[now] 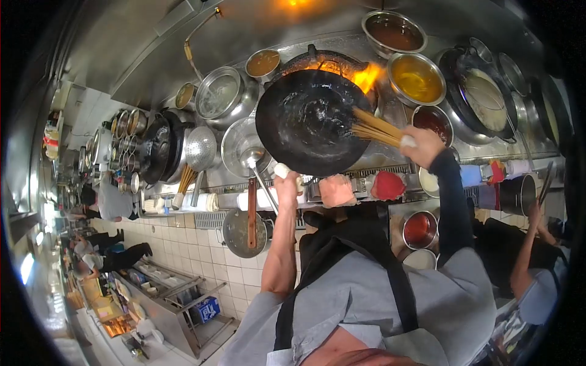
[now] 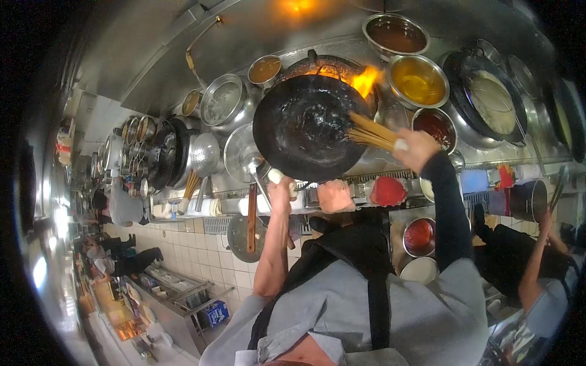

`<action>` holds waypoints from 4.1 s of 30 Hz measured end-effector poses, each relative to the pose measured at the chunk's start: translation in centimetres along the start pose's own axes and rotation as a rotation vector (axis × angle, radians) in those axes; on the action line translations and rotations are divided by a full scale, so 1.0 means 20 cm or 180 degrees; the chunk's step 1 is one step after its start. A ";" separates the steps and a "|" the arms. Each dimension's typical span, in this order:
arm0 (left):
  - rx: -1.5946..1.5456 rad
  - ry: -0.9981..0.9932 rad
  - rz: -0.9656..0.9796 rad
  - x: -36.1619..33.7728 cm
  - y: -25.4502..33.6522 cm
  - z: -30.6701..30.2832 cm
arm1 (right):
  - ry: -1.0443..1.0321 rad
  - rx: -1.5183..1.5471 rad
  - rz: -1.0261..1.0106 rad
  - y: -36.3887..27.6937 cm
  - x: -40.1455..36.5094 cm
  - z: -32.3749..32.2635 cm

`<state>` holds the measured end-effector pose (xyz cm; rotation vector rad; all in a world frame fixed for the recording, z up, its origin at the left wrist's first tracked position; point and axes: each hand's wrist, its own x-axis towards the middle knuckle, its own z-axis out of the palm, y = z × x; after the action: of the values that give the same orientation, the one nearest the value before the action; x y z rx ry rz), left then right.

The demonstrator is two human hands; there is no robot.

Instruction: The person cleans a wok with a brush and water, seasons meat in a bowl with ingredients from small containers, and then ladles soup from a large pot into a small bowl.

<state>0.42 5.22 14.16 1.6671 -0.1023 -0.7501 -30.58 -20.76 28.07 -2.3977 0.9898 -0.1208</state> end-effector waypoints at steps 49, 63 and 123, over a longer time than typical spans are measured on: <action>-0.0298 -0.0951 -0.0451 0.36 -0.44 0.32 | -0.0764 0.0203 -0.1311 -0.70 -0.14 1.52; -0.0974 -0.1079 -0.0325 -0.32 0.14 -1.13 | -0.1095 0.4343 0.0811 -1.35 0.62 1.97; 0.0510 -0.1266 0.0341 0.01 0.09 -0.32 | 0.1107 0.0364 0.2097 -0.43 -0.35 1.20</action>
<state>4.41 10.11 15.96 1.6276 -0.5398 -1.0040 -23.55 -0.22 12.85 -1.8665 1.8238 -0.3443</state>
